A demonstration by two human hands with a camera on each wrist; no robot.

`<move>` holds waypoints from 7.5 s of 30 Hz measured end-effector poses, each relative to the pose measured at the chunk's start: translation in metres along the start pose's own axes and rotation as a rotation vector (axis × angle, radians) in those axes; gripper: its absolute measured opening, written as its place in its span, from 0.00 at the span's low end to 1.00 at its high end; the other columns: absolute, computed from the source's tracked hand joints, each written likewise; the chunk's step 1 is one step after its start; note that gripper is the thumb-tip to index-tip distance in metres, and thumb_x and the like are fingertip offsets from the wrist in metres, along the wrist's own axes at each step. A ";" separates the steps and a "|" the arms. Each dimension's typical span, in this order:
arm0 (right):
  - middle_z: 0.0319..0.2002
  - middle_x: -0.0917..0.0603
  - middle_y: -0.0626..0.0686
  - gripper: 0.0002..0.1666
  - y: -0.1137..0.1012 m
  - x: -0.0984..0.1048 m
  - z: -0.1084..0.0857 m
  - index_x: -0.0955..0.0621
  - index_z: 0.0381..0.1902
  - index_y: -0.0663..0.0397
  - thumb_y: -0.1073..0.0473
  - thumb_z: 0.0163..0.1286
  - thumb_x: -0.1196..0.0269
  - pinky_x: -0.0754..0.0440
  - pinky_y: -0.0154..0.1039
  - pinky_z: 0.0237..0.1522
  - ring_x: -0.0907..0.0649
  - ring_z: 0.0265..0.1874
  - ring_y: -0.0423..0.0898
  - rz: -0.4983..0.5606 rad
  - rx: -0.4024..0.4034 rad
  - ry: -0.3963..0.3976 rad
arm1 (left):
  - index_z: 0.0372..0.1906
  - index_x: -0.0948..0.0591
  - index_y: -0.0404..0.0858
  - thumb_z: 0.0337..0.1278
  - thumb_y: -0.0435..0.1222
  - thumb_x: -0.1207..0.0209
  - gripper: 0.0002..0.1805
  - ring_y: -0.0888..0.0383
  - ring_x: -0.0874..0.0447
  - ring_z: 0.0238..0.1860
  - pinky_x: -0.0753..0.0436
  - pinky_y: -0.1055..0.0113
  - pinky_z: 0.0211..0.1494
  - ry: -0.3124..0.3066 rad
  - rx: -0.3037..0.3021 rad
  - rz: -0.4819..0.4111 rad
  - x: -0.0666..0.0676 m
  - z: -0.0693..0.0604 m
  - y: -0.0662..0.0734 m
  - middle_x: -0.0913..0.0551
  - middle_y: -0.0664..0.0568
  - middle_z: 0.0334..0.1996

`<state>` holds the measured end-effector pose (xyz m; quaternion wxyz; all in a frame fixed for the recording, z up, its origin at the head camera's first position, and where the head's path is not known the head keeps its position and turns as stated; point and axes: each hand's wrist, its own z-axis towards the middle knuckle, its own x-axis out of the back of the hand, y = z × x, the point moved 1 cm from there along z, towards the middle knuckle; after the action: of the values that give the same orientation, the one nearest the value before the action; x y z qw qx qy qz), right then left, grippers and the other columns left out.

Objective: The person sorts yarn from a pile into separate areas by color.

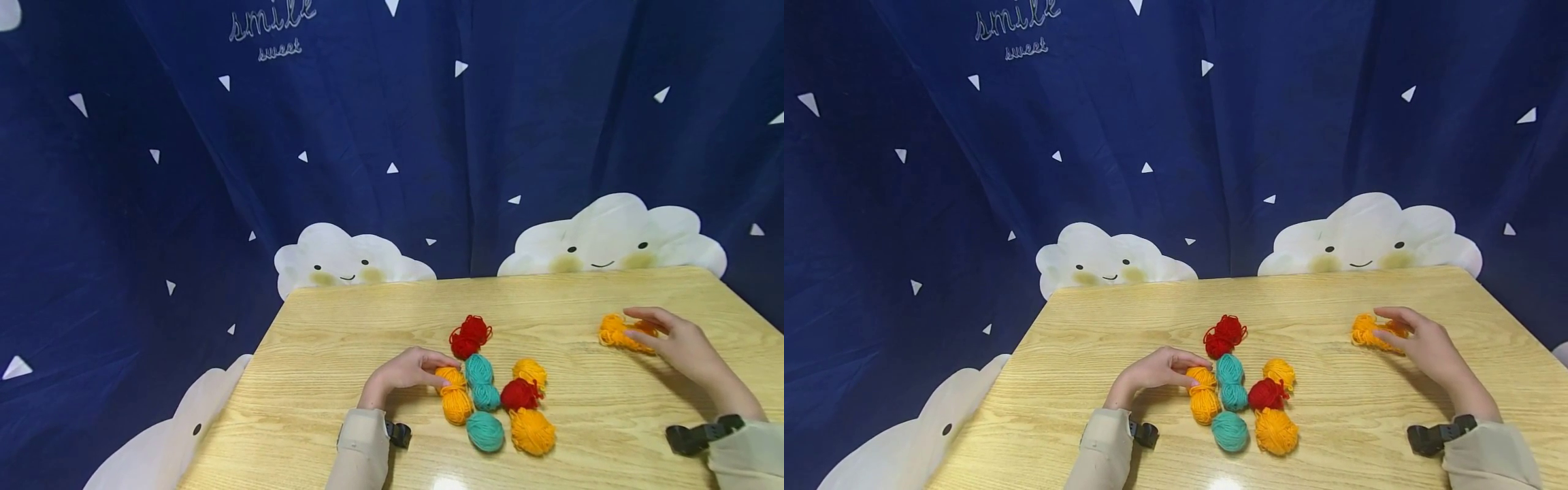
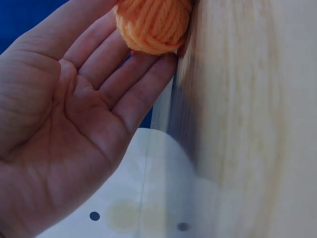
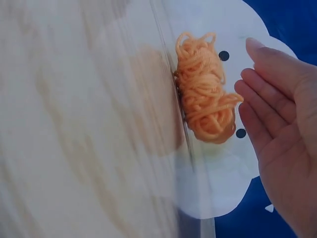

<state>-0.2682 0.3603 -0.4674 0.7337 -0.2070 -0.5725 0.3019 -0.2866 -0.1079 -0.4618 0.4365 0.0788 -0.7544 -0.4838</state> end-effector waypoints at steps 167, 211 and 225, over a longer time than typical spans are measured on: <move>0.54 0.22 0.76 0.28 0.003 -0.001 -0.026 0.19 0.54 0.64 0.53 0.61 0.30 0.25 0.17 0.32 0.39 0.40 0.08 -0.075 0.083 -0.098 | 0.59 0.19 0.53 0.61 0.40 0.36 0.21 0.64 0.21 0.58 0.25 0.69 0.63 -0.003 0.019 0.003 0.001 0.000 -0.003 0.18 0.59 0.60; 0.55 0.22 0.75 0.27 0.007 0.003 -0.027 0.19 0.55 0.61 0.52 0.62 0.31 0.32 0.12 0.33 0.42 0.40 0.06 -0.109 0.053 -0.092 | 0.59 0.19 0.48 0.59 0.36 0.35 0.21 0.63 0.19 0.58 0.24 0.74 0.60 -0.010 0.000 -0.031 0.000 -0.001 -0.003 0.17 0.56 0.59; 0.56 0.23 0.75 0.28 0.008 0.003 -0.027 0.20 0.56 0.60 0.49 0.63 0.31 0.19 0.27 0.35 0.26 0.39 0.17 -0.137 0.037 -0.100 | 0.59 0.18 0.47 0.59 0.35 0.35 0.21 0.64 0.18 0.54 0.23 0.74 0.58 -0.013 0.002 -0.046 0.001 0.000 -0.004 0.17 0.54 0.59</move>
<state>-0.2428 0.3697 -0.4775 0.7267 -0.1384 -0.6158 0.2712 -0.2882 -0.1109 -0.4645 0.4203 0.0934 -0.7557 -0.4935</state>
